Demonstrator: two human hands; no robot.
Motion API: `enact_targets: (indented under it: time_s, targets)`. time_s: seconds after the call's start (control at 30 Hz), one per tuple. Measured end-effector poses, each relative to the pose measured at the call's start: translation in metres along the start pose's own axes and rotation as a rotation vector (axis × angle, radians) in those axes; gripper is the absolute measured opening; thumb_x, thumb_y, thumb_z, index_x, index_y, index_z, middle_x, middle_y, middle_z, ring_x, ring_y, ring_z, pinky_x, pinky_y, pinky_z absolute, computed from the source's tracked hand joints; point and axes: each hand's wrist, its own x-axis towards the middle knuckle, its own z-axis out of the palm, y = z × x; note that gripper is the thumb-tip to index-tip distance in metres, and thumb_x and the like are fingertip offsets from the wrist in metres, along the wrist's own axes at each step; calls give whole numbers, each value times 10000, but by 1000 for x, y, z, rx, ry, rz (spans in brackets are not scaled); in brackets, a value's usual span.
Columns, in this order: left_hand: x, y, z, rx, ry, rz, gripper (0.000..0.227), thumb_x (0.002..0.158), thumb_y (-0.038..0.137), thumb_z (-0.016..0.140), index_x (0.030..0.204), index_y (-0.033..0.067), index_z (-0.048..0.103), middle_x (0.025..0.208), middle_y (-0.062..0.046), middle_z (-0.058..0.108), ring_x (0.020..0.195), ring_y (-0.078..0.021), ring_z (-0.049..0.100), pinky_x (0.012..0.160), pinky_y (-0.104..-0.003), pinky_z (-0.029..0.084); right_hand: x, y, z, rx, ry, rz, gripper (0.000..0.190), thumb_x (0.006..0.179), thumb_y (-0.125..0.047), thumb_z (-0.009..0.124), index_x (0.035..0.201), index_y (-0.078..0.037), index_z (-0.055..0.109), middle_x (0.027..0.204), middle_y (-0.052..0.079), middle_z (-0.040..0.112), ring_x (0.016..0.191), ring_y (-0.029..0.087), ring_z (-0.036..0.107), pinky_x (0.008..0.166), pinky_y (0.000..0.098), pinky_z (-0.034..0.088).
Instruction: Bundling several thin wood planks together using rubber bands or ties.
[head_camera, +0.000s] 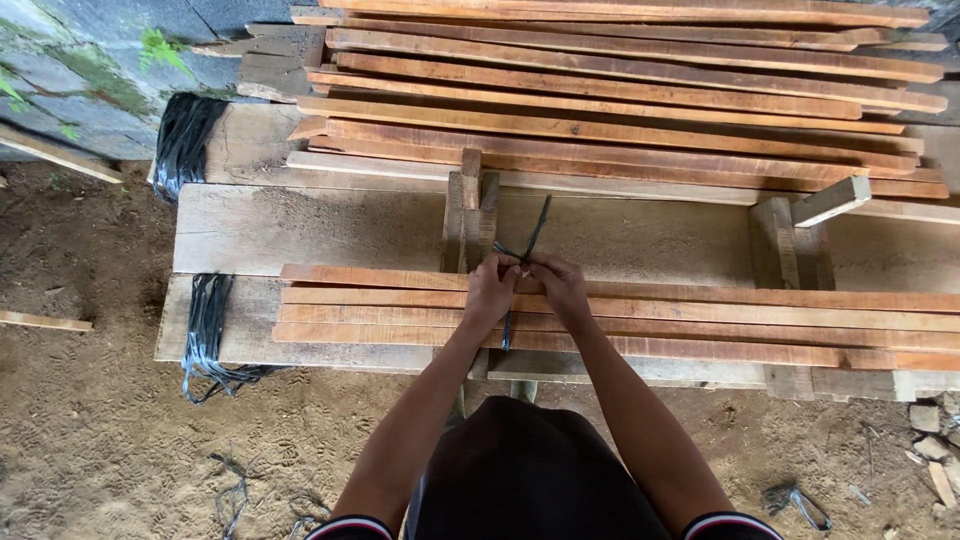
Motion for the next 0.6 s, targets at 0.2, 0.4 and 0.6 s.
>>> enact_targets:
  time_s: [0.2,0.4,0.6]
  targets:
    - [-4,13,-1,68,-57,1,217,1064,139,562,1218,1,629,948,-210,734,864,-331,742,641,-503,592,-10,-29,8,0,-119,-112,161,933,-10,771,1091,-5,799,923,189,741,949,211,686,770,427,615]
    - [9,-16,5,84,-129,-25,300,1064,275,593,1255,48,635,1032,-181,744,972,-309,736,742,-511,612,-3,-13,3,126,-10,66,122,991,-101,742,1031,-1,801,841,182,756,776,228,738,745,399,651]
    - [14,-39,22,79,-365,-176,536,1122,473,389,1293,17,613,985,-168,727,863,-241,731,773,-453,616,14,16,-18,380,6,166,102,987,-61,714,908,3,729,882,140,748,813,210,738,749,387,647]
